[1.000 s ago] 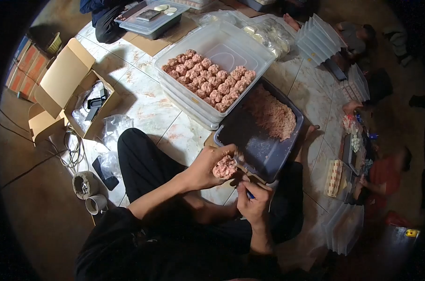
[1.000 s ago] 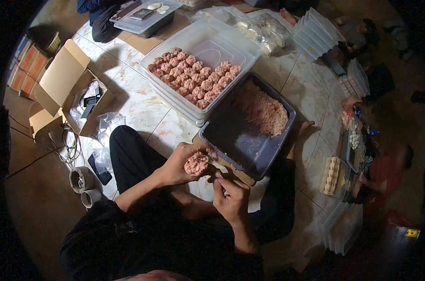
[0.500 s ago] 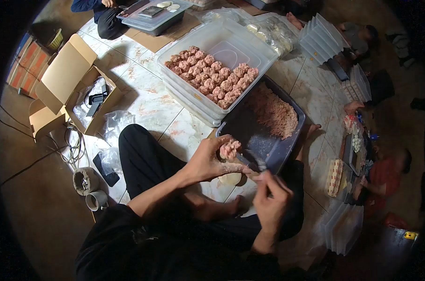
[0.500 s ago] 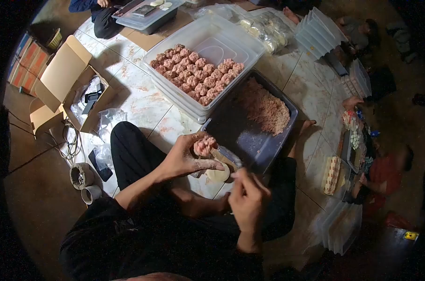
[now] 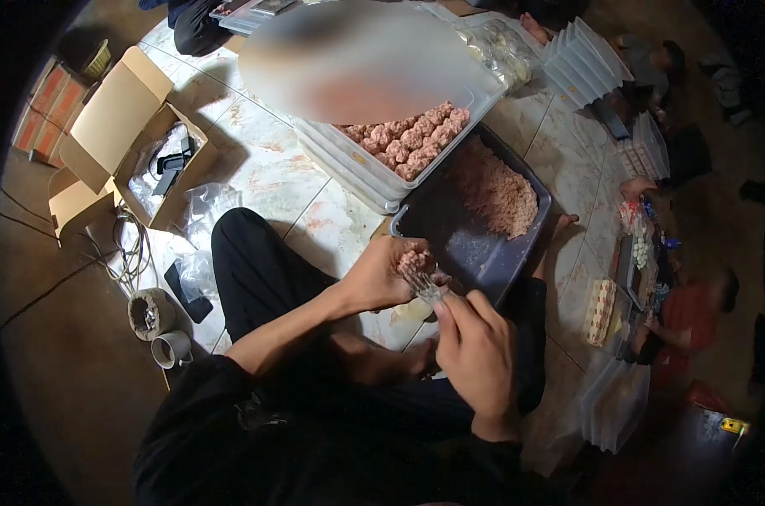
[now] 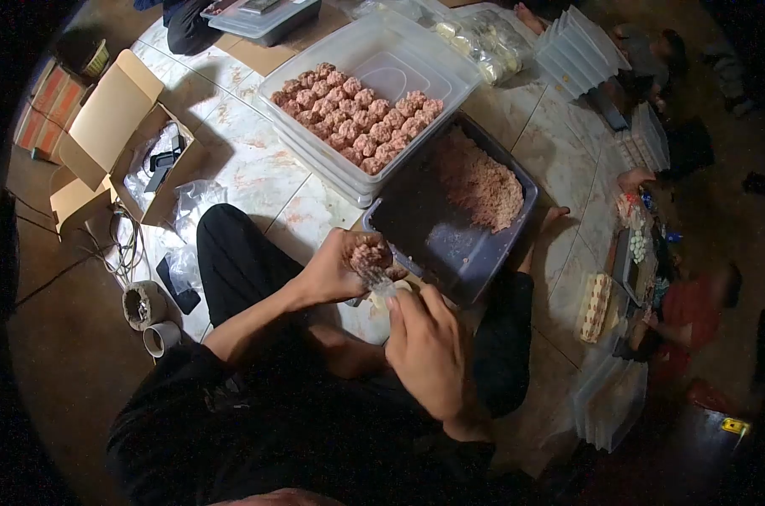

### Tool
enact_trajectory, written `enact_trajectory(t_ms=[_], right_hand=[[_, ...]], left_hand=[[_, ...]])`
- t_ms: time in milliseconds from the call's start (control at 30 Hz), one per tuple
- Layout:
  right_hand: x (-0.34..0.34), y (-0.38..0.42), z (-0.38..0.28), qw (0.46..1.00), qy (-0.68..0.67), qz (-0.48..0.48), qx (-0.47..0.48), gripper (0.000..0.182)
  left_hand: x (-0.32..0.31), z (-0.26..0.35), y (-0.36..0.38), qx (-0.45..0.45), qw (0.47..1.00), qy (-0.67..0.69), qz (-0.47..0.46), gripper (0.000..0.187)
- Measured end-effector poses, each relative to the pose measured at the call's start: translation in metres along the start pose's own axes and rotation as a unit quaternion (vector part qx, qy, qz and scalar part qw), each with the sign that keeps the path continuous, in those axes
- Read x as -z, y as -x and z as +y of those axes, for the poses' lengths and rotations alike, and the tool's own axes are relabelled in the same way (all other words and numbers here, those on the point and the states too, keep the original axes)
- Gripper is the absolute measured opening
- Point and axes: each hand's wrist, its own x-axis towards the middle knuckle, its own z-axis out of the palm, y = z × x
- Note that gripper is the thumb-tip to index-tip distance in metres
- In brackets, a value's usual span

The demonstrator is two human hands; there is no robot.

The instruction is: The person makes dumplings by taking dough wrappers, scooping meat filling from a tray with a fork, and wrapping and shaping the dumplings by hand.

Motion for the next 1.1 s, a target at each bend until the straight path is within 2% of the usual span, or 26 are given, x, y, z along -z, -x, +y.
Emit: enact_trajectory(t_ms=[67,167,300,400,433,533,567,600,667,700,733,800,833,867,900,933,967,1000,1033,1067,1100], right_hand=[[0.005,-0.002,0.006,0.999,-0.008,-0.01,-0.041,0.016],[0.002,-0.002,0.004,0.999,-0.027,0.004,-0.025,0.017],[-0.005,-0.005,0.005,0.999,-0.035,0.009,-0.025,0.017],[-0.007,-0.005,0.005,0.998,-0.049,0.003,-0.036,0.019],[-0.008,-0.008,0.005,0.998,-0.056,0.001,-0.042,0.019],[-0.006,-0.023,0.015,0.992,-0.045,0.1,-0.062,0.021],[-0.003,-0.032,0.029,0.993,-0.019,0.089,-0.073,0.022],[-0.008,-0.044,0.045,0.987,0.002,0.108,-0.115,0.021],[-0.023,-0.073,0.094,0.973,0.042,0.182,-0.139,0.019],[-0.028,-0.087,0.127,0.969,0.041,0.183,-0.163,0.019],[-0.035,-0.106,0.165,0.968,0.034,0.176,-0.176,0.019],[-0.059,-0.127,0.252,0.961,0.103,0.188,-0.176,0.029],[-0.064,-0.136,0.263,0.944,0.132,0.156,-0.258,0.045],[-0.092,-0.127,0.341,0.948,0.188,0.162,-0.198,0.029],[-0.094,-0.121,0.362,0.955,0.133,0.158,-0.214,0.031],[-0.086,-0.114,0.372,0.952,0.18,0.14,-0.203,0.026],[-0.064,-0.111,0.328,0.934,0.23,0.088,-0.258,0.019],[-0.053,-0.105,0.287,0.935,0.211,0.135,-0.252,0.013],[-0.036,-0.099,0.227,0.949,0.134,0.145,-0.245,0.012],[-0.028,-0.087,0.187,0.962,0.115,0.164,-0.187,0.009],[-0.022,-0.075,0.159,0.974,0.033,0.15,-0.166,0.007]], left_hand=[[0.01,-0.002,0.002,0.042,0.985,-0.167,-0.02,0.022],[0.008,-0.02,0.004,-0.123,0.964,-0.232,0.051,0.018],[0.008,-0.011,0.001,-0.111,0.95,-0.29,0.029,0.021],[0.011,-0.014,0.001,-0.176,0.928,-0.326,0.028,0.023],[0.01,-0.014,0.0,-0.116,0.938,-0.317,0.081,0.023],[0.02,-0.028,-0.008,0.093,0.969,-0.213,0.081,0.032],[0.027,-0.034,-0.008,0.074,0.986,-0.108,0.103,0.039],[0.026,-0.047,-0.005,0.043,0.991,0.012,0.126,0.035],[0.036,-0.05,0.004,0.094,0.991,-0.036,0.083,0.028],[0.035,-0.035,0.005,0.041,0.99,-0.057,0.119,0.029],[0.036,-0.047,0.009,0.063,0.987,0.014,0.146,0.029],[0.052,-0.056,0.006,0.027,0.98,0.057,0.191,0.029],[0.059,-0.055,0.007,0.006,0.982,0.054,0.18,0.029],[0.059,-0.058,0.008,-0.009,0.983,0.065,0.174,0.027],[0.062,-0.057,0.015,0.043,0.987,0.036,0.15,0.03],[0.065,-0.057,0.02,0.091,0.988,0.011,0.126,0.034],[0.068,-0.059,0.022,0.082,0.987,-0.04,0.128,0.032],[0.065,-0.065,0.027,0.08,0.986,-0.088,0.12,0.031],[0.056,-0.079,0.03,-0.013,0.986,-0.064,0.156,0.029],[0.057,-0.07,0.034,0.02,0.994,-0.044,0.093,0.03],[0.051,-0.07,0.035,0.033,0.992,-0.005,0.119,0.028]])
